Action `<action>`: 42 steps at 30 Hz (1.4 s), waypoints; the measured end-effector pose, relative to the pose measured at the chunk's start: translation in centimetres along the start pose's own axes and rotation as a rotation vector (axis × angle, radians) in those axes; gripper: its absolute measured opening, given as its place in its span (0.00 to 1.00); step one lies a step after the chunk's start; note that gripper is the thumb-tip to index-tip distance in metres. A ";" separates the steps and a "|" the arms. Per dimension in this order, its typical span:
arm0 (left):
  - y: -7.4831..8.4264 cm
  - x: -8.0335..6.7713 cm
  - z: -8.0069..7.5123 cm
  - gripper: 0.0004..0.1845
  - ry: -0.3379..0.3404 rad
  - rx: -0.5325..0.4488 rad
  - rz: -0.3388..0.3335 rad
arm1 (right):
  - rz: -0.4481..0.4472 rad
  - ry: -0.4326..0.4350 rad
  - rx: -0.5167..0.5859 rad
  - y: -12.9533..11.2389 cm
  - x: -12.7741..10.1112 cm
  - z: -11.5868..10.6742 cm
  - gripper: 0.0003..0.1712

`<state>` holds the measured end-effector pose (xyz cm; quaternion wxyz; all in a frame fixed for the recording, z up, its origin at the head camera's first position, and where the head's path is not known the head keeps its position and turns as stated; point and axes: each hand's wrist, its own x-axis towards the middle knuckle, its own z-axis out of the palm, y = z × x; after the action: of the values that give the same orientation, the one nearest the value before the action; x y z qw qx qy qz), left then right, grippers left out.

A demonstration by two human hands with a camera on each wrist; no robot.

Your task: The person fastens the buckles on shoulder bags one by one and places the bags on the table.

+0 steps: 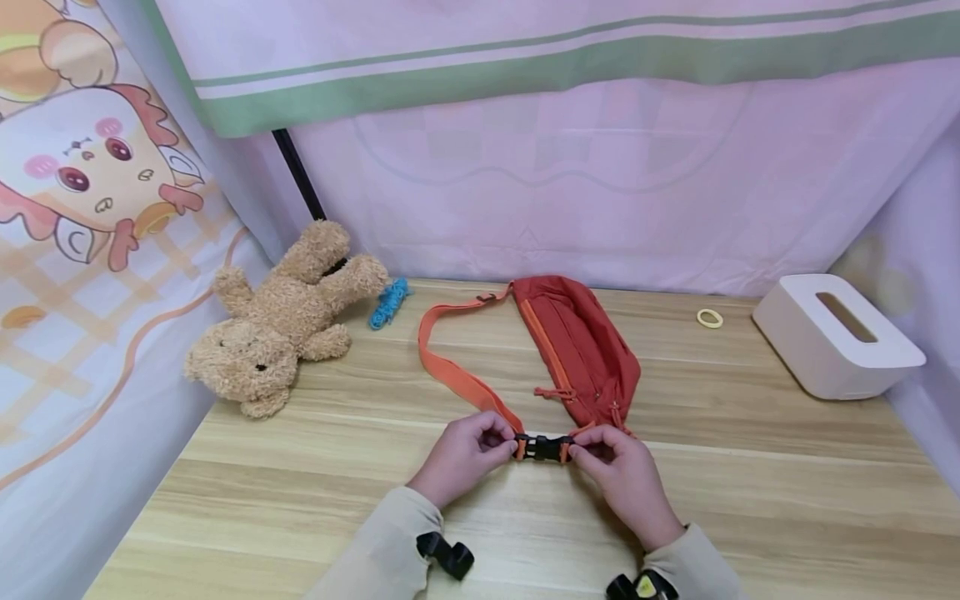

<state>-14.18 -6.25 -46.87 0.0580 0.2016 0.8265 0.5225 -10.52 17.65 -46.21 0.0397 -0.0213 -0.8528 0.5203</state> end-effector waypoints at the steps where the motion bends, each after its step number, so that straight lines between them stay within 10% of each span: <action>1: 0.0 0.0 0.0 0.02 0.001 0.001 -0.001 | 0.003 -0.003 0.004 0.0 0.0 0.0 0.05; 26: 0.1 0.0 0.6 0.04 0.058 -0.024 -0.055 | 0.058 0.044 0.043 -0.4 0.0 1.0 0.05; 42: -0.5 0.3 0.9 0.06 0.098 -0.219 -0.101 | 0.026 0.051 0.167 0.2 -0.5 0.8 0.08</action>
<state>-14.29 -5.56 -47.69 0.0655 0.1265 0.7755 0.6151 -10.11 17.02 -46.81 0.0561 -0.0422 -0.8049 0.5893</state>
